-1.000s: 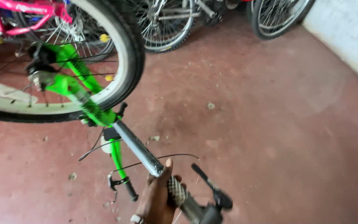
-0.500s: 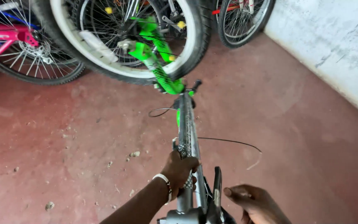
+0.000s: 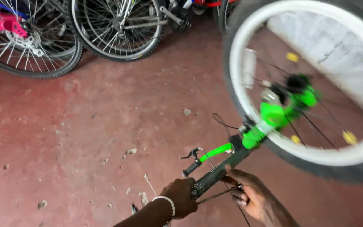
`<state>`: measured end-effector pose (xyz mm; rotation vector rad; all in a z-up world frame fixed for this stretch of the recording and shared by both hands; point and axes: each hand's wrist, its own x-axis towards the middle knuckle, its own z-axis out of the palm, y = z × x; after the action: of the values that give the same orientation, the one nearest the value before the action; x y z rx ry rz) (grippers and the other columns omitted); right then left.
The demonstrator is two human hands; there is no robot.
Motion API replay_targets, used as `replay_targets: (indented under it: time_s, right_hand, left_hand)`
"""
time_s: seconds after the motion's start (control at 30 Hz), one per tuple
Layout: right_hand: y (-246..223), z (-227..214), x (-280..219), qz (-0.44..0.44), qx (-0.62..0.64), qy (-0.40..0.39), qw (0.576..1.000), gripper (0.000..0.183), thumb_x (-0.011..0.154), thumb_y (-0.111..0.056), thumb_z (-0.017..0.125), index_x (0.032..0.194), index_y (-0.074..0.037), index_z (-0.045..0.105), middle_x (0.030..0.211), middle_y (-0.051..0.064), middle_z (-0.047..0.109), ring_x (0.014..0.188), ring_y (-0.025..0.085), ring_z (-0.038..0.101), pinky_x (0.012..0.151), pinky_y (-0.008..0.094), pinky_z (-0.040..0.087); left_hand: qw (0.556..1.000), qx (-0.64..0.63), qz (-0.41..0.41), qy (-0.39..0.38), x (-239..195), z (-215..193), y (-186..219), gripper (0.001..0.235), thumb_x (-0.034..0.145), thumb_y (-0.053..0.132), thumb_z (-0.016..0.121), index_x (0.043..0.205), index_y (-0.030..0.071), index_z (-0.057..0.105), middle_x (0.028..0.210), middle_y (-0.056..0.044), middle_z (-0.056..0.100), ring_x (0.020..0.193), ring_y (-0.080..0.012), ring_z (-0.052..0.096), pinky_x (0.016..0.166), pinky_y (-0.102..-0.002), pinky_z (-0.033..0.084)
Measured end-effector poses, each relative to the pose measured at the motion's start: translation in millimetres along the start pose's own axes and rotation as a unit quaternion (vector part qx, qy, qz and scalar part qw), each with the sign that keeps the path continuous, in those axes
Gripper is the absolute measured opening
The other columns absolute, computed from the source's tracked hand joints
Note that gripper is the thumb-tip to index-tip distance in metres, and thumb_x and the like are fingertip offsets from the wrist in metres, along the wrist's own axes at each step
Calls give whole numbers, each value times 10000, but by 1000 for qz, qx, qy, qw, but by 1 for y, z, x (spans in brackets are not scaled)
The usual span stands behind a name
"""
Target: The person uses a wrench to loosen and remove the crankset from the bottom bracket of a bicycle. They then use a screwdriver to adjust a bolt on the bicycle frame.
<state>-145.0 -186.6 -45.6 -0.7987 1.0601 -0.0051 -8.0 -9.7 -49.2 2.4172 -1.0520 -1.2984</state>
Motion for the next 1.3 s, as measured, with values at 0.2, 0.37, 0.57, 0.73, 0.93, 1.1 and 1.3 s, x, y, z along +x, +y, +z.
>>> replay_targets:
  time_s: [0.2,0.37,0.57,0.73,0.93,1.1,1.3]
  right_hand:
    - [67,4,26,7,87,190,978,336,919,-227,784,875,11,551,886,396,713,451,154,209,456,319,164]
    - [116,12,43,22,126,274,953,267,886,-166,815,888,-114,553,700,13,194,550,162,202,475,357,168]
    - [155,-12,111,-67,141,284,946,297,894,-158,779,797,-188,500,614,9,355,461,126,243,421,330,162]
    - [159,-3,124,-125,136,302,935,401,880,-199,796,748,-220,417,513,-15,322,376,109,220,351,312,161]
    - [166,8,96,-119,91,345,927,226,895,-243,718,880,-192,499,673,190,677,480,142,223,456,320,221]
    - [198,-31,141,-92,94,284,950,169,920,-310,575,854,-155,555,614,247,647,362,148,302,412,292,190]
    - [225,-44,153,-155,62,216,962,278,958,-343,527,981,-66,538,762,286,697,471,106,306,394,258,262]
  left_hand:
    - [978,153,106,-89,42,12,-39,430,680,265,808,1084,164,698,1000,-107,750,925,-311,720,749,-451,572]
    - [960,209,102,-155,18,-12,-31,347,730,184,804,1047,75,718,863,-128,714,780,-278,686,659,-383,549]
    - [952,239,97,-168,62,-1,-37,250,747,109,788,981,92,701,701,-87,672,593,-232,620,577,-356,504]
    - [959,210,94,-162,49,-5,-35,1096,844,-50,670,1666,480,174,745,-68,661,504,-146,357,453,-315,367]
    - [964,243,107,-24,40,-5,-70,669,781,483,744,1395,247,624,1467,23,607,1356,-253,540,1053,-468,463]
    - [957,198,34,212,-22,8,-129,579,871,666,622,1237,219,660,1374,-47,646,1393,-368,455,1210,-673,220]
    - [949,135,83,272,-81,50,-182,569,1003,505,401,1506,252,483,1007,-91,807,1156,-337,695,1161,-557,382]
